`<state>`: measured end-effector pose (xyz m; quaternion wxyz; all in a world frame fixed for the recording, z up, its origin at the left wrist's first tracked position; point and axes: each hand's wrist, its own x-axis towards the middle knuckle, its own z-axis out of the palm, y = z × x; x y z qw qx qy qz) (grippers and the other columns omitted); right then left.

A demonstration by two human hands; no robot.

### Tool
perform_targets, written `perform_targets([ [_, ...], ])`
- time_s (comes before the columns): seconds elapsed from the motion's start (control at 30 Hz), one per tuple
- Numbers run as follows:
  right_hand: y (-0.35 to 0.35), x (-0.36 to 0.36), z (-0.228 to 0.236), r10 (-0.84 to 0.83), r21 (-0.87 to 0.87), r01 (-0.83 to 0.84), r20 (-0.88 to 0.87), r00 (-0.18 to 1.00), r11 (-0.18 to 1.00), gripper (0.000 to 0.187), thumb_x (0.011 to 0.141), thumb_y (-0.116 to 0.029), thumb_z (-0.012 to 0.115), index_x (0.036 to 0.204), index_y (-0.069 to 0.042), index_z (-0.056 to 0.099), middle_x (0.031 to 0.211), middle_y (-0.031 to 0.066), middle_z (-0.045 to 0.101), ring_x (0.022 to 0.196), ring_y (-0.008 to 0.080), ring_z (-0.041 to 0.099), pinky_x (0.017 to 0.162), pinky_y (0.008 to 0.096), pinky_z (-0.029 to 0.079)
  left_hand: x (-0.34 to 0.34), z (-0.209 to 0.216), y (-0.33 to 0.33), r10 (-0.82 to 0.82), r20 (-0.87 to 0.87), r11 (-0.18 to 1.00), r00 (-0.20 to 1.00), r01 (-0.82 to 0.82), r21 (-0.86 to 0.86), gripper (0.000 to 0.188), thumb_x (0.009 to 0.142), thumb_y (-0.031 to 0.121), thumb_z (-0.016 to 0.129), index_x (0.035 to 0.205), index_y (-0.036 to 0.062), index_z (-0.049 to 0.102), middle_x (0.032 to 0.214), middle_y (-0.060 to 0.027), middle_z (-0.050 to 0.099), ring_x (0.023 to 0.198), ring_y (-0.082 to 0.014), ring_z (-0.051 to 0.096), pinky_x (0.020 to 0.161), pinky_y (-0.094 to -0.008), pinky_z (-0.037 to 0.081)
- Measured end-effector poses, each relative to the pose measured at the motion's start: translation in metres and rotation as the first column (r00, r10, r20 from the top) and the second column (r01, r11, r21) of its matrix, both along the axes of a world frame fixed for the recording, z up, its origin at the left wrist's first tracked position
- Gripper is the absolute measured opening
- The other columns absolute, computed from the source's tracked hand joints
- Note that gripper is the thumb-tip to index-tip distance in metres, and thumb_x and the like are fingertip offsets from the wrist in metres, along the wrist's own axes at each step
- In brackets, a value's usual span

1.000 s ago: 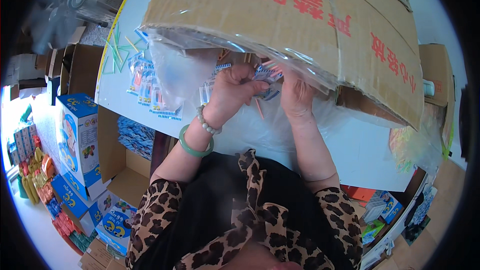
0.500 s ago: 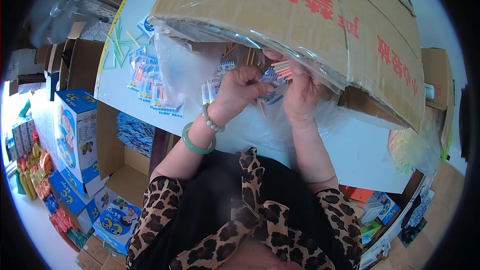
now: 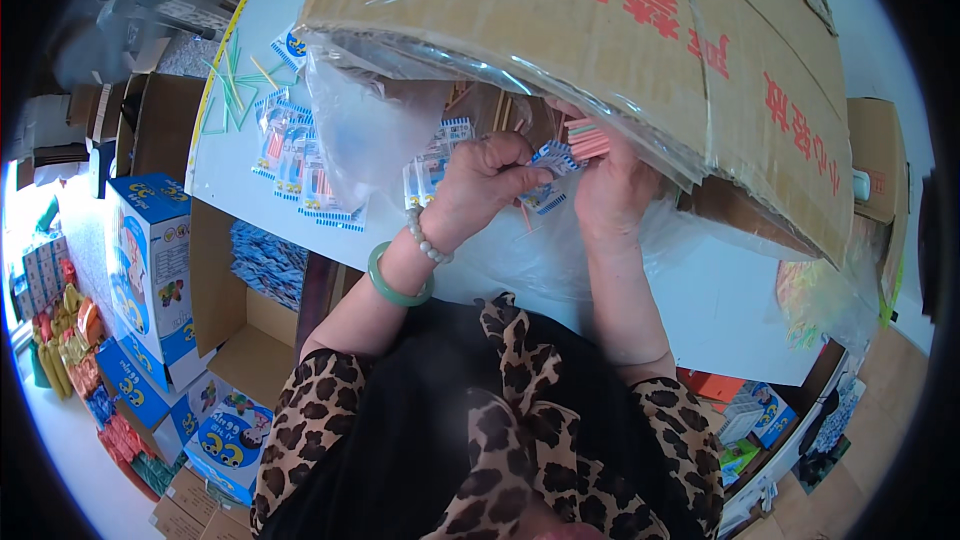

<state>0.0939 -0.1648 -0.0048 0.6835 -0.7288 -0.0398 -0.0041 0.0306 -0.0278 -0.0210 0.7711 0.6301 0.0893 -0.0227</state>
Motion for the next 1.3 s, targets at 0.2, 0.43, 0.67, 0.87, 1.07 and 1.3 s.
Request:
perform_targets([
  [0.2,-0.009,-0.009,-0.017,0.123,-0.253,-0.064,0.224,0.967,0.965,0.025,0.089,-0.018,0.052,0.105,0.001,0.057,0.093,0.0181,0.065,0.085,0.0278,0.065,0.077,0.0385,0.051,0.002,-0.001,-0.002,0.058,0.097,0.998,0.994,-0.054,-0.043,0.016,0.078,0.008,0.072,0.074,-0.0015,0.059,0.069,-0.0003,0.052,0.061,-0.0058,0.050,0.051,-0.0222,0.043],
  [0.43,-0.010,-0.012,-0.002,0.088,-0.239,-0.033,0.221,0.971,0.970,0.029,0.089,-0.023,0.054,0.107,-0.001,0.056,0.092,0.0181,0.065,0.084,0.0283,0.064,0.073,0.0384,0.052,0.001,-0.001,-0.003,0.115,0.041,0.991,0.993,-0.111,-0.077,0.015,0.078,0.006,0.071,0.074,-0.0013,0.059,0.071,-0.0007,0.052,0.063,-0.0059,0.050,0.052,-0.0226,0.045],
  [0.67,-0.008,-0.012,0.004,0.058,-0.284,0.025,0.280,0.958,0.958,0.026,0.091,-0.019,0.051,0.108,0.000,0.053,0.086,0.0185,0.065,0.082,0.0282,0.065,0.074,0.0382,0.052,0.001,-0.008,-0.002,0.116,0.071,0.993,0.991,-0.113,-0.042,0.017,0.076,0.007,0.073,0.072,-0.0016,0.059,0.068,-0.0015,0.051,0.063,-0.0070,0.049,0.053,-0.0235,0.043],
  [0.87,-0.009,-0.003,-0.008,0.095,-0.071,-0.087,0.114,0.989,0.994,0.023,0.090,-0.017,0.051,0.105,0.000,0.052,0.085,0.0192,0.065,0.085,0.0295,0.065,0.081,0.0407,0.050,0.001,-0.006,-0.002,0.096,0.171,0.995,0.981,-0.099,0.010,0.016,0.074,0.008,0.073,0.074,-0.0015,0.060,0.069,-0.0044,0.054,0.063,-0.0125,0.050,0.058,-0.0270,0.043],
  [1.07,-0.003,-0.004,-0.002,0.248,0.050,-0.246,-0.030,0.968,0.968,0.016,0.090,-0.016,0.052,0.096,-0.002,0.049,0.093,0.0227,0.064,0.098,0.0309,0.061,0.093,0.0428,0.043,0.003,-0.013,-0.006,0.105,0.221,0.993,0.970,-0.112,0.023,0.018,0.076,0.011,0.072,0.080,-0.0025,0.060,0.072,-0.0087,0.055,0.068,-0.0182,0.052,0.062,-0.0282,0.044],
  [1.3,-0.015,-0.002,-0.017,0.294,-0.130,-0.296,-0.039,0.955,0.946,0.017,0.090,-0.016,0.052,0.096,-0.001,0.052,0.101,0.0220,0.064,0.107,0.0282,0.057,0.097,0.0393,0.040,0.013,0.010,-0.017,0.047,0.260,0.994,0.964,-0.072,0.087,0.019,0.084,0.014,0.063,0.086,-0.0044,0.060,0.083,-0.0180,0.059,0.073,-0.0293,0.056,0.066,-0.0349,0.046],
])
